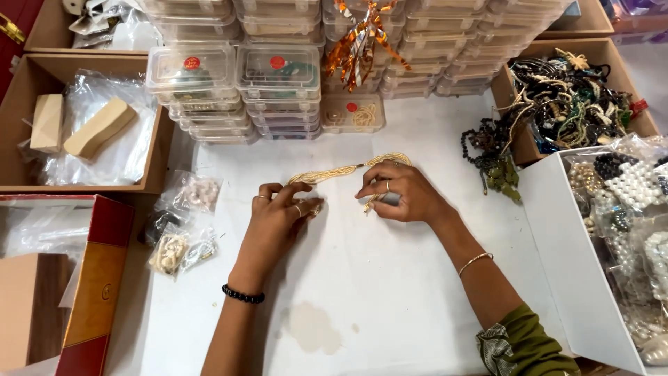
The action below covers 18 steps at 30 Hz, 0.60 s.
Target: Sorting pieces of jewelry including necklaces and chains into individual plastic containers for organization or fulfillment.
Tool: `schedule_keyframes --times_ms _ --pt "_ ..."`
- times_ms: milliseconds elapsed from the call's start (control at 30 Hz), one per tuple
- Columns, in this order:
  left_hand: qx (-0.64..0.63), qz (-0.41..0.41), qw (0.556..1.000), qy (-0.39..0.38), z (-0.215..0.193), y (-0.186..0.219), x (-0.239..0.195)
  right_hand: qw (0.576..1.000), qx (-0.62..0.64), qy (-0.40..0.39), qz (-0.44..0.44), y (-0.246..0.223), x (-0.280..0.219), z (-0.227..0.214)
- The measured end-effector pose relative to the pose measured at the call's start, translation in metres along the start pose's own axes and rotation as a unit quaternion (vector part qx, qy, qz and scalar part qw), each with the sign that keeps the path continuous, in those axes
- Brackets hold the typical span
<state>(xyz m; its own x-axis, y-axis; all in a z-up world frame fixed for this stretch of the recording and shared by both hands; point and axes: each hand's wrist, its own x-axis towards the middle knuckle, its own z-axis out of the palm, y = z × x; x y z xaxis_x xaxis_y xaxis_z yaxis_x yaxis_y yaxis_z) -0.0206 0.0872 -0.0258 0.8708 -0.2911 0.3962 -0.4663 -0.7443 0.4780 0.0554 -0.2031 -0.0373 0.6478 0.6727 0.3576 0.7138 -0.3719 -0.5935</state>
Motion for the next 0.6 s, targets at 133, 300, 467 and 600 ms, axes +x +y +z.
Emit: schedule_keyframes --times_ms 133,300,467,600 --pt "-0.007 0.0 1.0 0.007 0.005 -0.003 0.0 0.999 -0.016 -0.033 -0.011 -0.011 0.006 -0.004" --pt "-0.029 -0.017 0.999 0.018 0.008 -0.007 0.001 0.994 -0.01 -0.102 0.047 -0.013 0.008 -0.002" --pt "-0.039 -0.005 0.999 0.013 0.016 -0.006 0.002 0.998 -0.034 0.041 -0.035 -0.005 0.004 0.026" --pt "-0.033 0.003 0.999 0.008 0.014 -0.002 0.002 0.99 -0.066 0.104 -0.065 -0.028 0.01 0.04"
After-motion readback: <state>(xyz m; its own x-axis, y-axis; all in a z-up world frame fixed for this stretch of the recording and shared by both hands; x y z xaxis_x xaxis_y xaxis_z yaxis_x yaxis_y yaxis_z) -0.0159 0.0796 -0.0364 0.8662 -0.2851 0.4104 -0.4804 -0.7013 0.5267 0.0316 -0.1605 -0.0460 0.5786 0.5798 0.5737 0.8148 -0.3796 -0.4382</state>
